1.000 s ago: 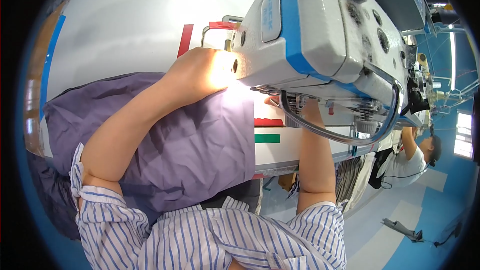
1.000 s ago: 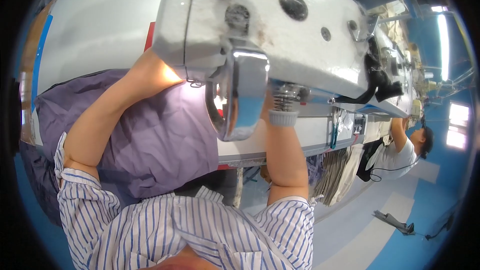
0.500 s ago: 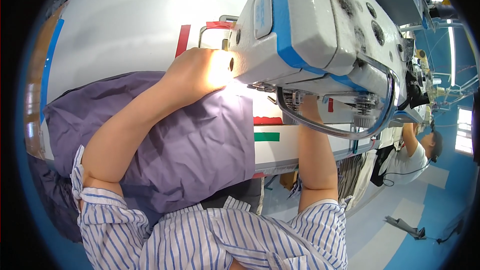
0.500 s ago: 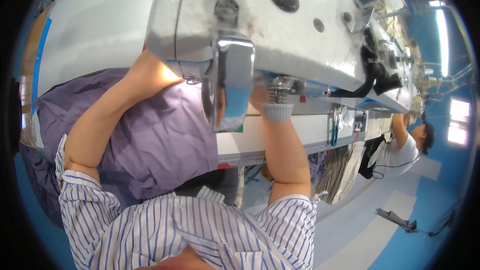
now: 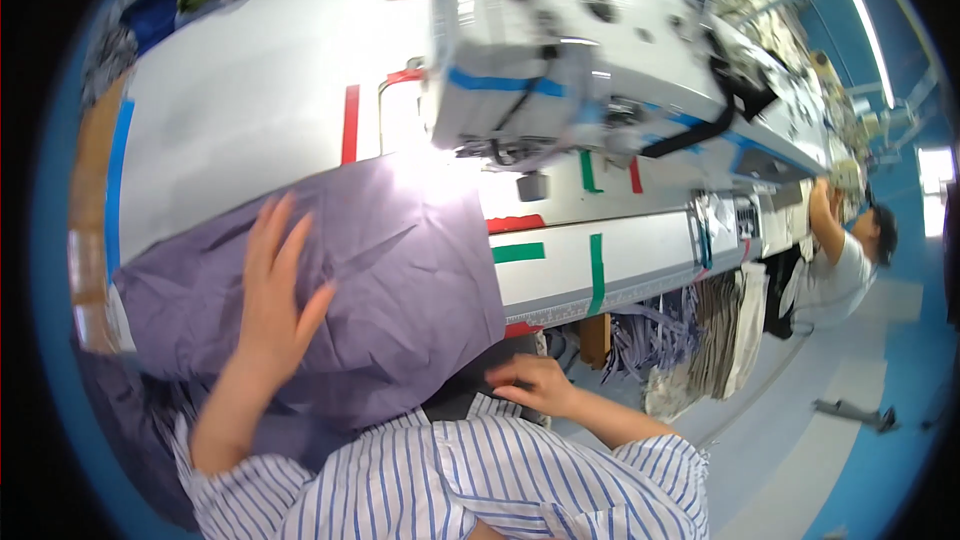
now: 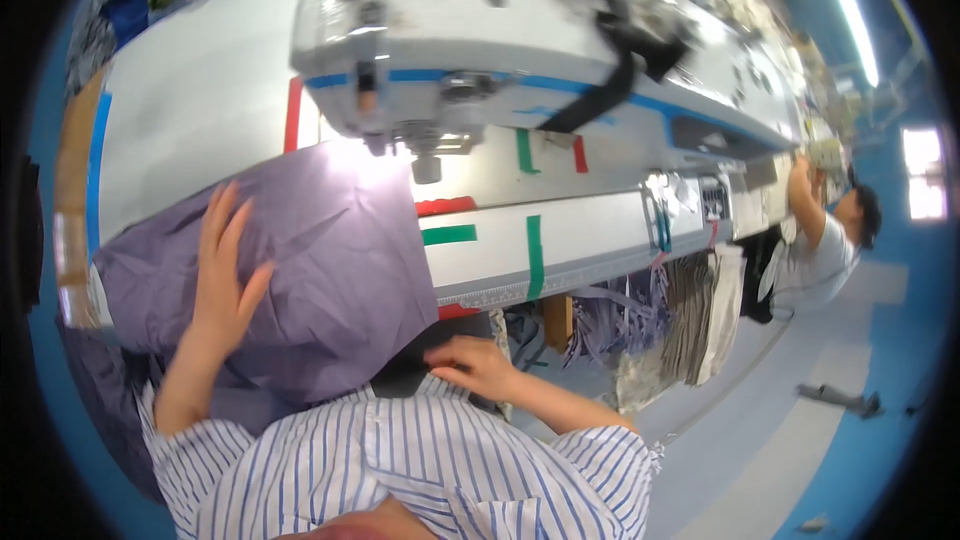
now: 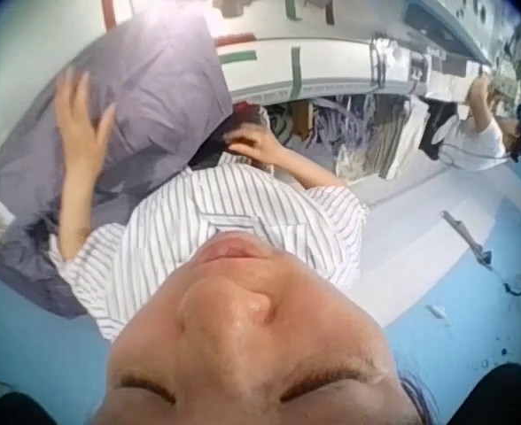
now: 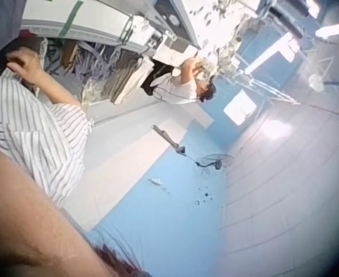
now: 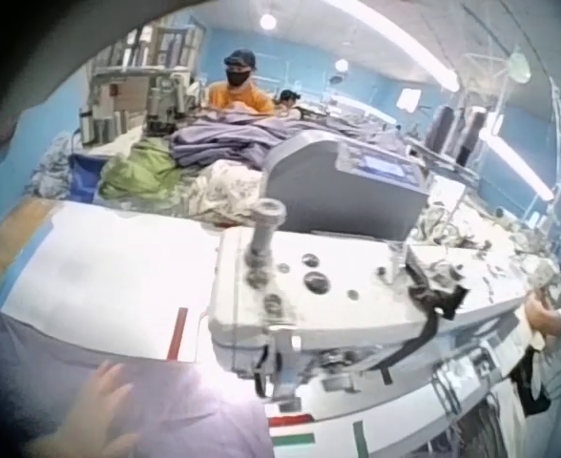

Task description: Sewing purple fabric pieces using an industrial sewing machine.

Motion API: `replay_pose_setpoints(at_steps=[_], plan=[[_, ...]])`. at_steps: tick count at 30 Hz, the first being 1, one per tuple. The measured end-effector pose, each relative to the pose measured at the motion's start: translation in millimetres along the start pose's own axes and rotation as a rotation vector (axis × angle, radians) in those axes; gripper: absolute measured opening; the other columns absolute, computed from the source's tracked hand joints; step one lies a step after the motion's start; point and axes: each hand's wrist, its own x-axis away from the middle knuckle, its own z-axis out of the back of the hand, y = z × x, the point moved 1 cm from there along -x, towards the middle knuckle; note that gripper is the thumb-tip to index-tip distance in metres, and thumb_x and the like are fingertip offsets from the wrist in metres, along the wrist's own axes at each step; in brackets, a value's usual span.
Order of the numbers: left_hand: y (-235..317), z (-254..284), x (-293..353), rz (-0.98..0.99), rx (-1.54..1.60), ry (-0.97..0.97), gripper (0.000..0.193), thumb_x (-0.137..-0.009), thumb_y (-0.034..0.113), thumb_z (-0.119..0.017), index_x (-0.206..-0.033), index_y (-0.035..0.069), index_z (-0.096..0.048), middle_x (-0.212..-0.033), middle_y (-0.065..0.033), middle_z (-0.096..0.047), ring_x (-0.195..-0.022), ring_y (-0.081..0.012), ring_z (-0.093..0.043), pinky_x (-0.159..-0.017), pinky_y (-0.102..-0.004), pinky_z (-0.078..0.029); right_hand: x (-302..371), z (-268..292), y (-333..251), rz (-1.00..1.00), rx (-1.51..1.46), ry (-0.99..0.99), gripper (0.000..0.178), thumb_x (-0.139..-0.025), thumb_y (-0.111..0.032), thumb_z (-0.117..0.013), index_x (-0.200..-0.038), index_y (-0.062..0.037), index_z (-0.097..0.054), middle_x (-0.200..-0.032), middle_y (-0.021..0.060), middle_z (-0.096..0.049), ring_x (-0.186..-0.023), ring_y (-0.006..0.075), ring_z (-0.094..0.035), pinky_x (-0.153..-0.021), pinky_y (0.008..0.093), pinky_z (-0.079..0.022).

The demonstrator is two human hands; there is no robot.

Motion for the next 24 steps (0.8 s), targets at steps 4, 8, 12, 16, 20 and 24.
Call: replay_pose_setpoints(at_steps=[4,8,12,16,20,24], plan=[[-18,22,86,0.218,-0.201,0.021,0.073,-0.084,0.027,-0.061,-0.143,0.0,-0.027,-0.152,-0.0196,-0.02,-0.142,-0.0354,-0.014,-0.114,-0.0494,-0.01,10,-32,70,-0.353,-0.646,0.318,0.073,-0.075,-0.005,-0.075,-0.136,-0.002,-0.036,-0.127,0.017,-0.053,-0.119,0.0276,-0.051,-0.104,0.0406,-0.038],[-42,15,66,0.226,-0.276,-0.05,0.075,-0.086,0.034,-0.057,-0.145,0.001,-0.024,-0.153,-0.0182,-0.019,-0.143,-0.0338,-0.013,-0.115,-0.0481,-0.007,-68,-75,-15,0.037,-0.316,-0.318,0.057,-0.078,-0.033,-0.075,-0.121,0.0001,-0.055,-0.117,0.0182,-0.06,-0.111,0.0287,-0.056,-0.099,0.034,-0.04],[-71,0,20,0.192,-0.321,-0.033,0.071,-0.088,0.036,-0.055,-0.146,0.005,-0.026,-0.153,-0.0136,-0.022,-0.143,-0.0308,-0.014,-0.115,-0.0473,-0.008,-123,-114,-65,0.206,-0.29,-0.308,0.053,-0.086,-0.05,-0.061,-0.09,0.0028,-0.064,-0.08,0.012,-0.065,-0.07,0.0231,-0.059,-0.067,0.0343,-0.048],[-110,8,36,0.2,-0.403,-0.042,0.066,-0.091,0.037,-0.05,-0.146,0.008,-0.027,-0.154,-0.0087,-0.023,-0.143,-0.0284,-0.016,-0.115,-0.0459,-0.01,-99,-4,-138,0.443,-0.821,-0.218,0.034,-0.081,-0.03,-0.073,-0.079,0.0019,-0.063,-0.069,0.0023,-0.057,-0.064,0.0065,-0.049,-0.056,0.0292,-0.041],[-120,20,20,0.058,-0.42,0.008,0.062,-0.092,0.036,-0.048,-0.145,0.009,-0.03,-0.151,-0.0093,-0.029,-0.141,-0.0274,-0.021,-0.115,-0.0441,-0.013,-30,-51,-89,-0.277,-0.935,-0.32,0.067,-0.077,-0.028,-0.075,-0.129,0.0038,-0.048,-0.121,0.0124,-0.059,-0.116,0.0211,-0.053,-0.101,0.032,-0.037],[-126,34,19,-0.075,-0.426,0.025,0.057,-0.092,0.029,-0.05,-0.143,0.009,-0.034,-0.148,-0.0101,-0.035,-0.138,-0.0281,-0.028,-0.114,-0.0444,-0.018,10,-103,-26,-0.317,-0.436,-0.291,0.04,-0.083,-0.034,-0.069,-0.095,0.0039,-0.066,-0.09,0.0221,-0.067,-0.081,0.0293,-0.066,-0.075,0.0369,-0.051]])
